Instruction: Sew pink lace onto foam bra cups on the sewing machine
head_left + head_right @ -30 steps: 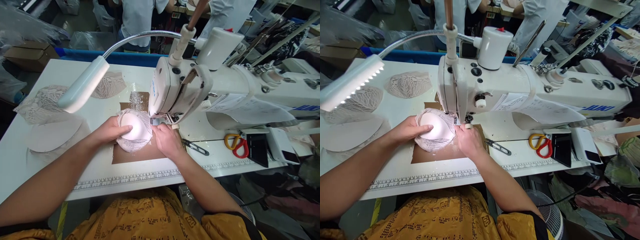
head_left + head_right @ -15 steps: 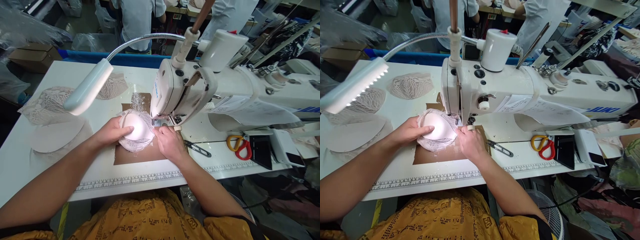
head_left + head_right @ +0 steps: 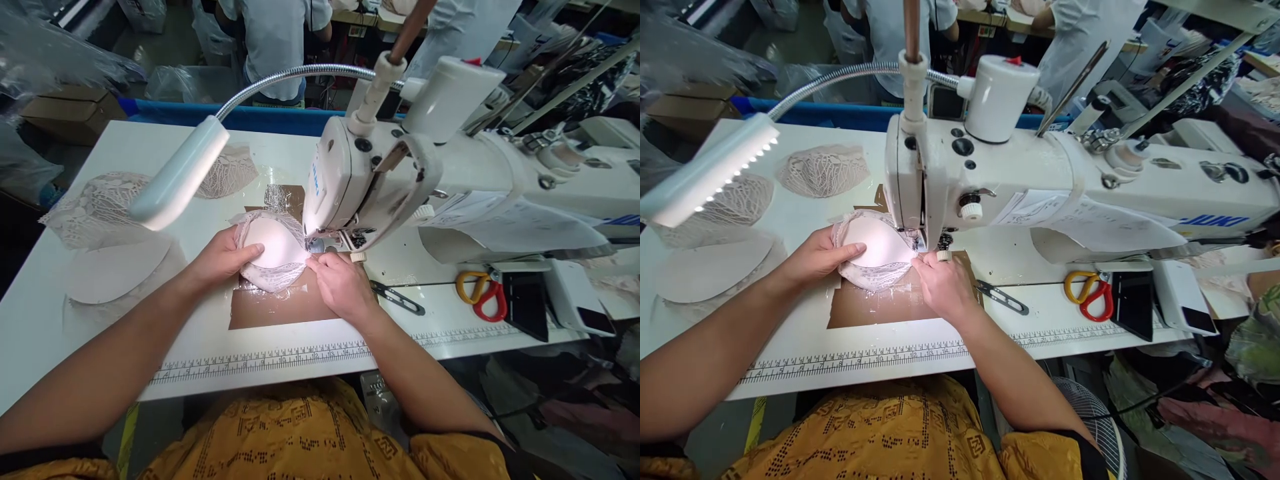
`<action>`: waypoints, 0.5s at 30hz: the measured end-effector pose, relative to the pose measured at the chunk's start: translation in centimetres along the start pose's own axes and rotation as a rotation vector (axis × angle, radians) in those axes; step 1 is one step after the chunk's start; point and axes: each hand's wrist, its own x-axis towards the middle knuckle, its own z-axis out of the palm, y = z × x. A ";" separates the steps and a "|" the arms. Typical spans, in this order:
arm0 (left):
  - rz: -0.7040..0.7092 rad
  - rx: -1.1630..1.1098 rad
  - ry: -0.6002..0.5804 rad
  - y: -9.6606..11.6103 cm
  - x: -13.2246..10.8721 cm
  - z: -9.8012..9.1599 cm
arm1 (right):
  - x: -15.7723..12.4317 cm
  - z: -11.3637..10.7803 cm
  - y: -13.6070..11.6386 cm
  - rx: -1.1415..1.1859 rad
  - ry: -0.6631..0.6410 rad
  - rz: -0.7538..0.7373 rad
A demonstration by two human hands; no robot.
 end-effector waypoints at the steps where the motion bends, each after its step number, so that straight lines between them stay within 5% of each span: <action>1: 0.002 0.003 -0.002 -0.1 0.0 0.0 | 0.0 0.0 0.0 -0.001 -0.005 -0.012; 15: -0.027 0.102 -0.141 0.6 -0.5 -0.6 | 0.1 -0.1 -0.4 -0.157 0.008 -0.028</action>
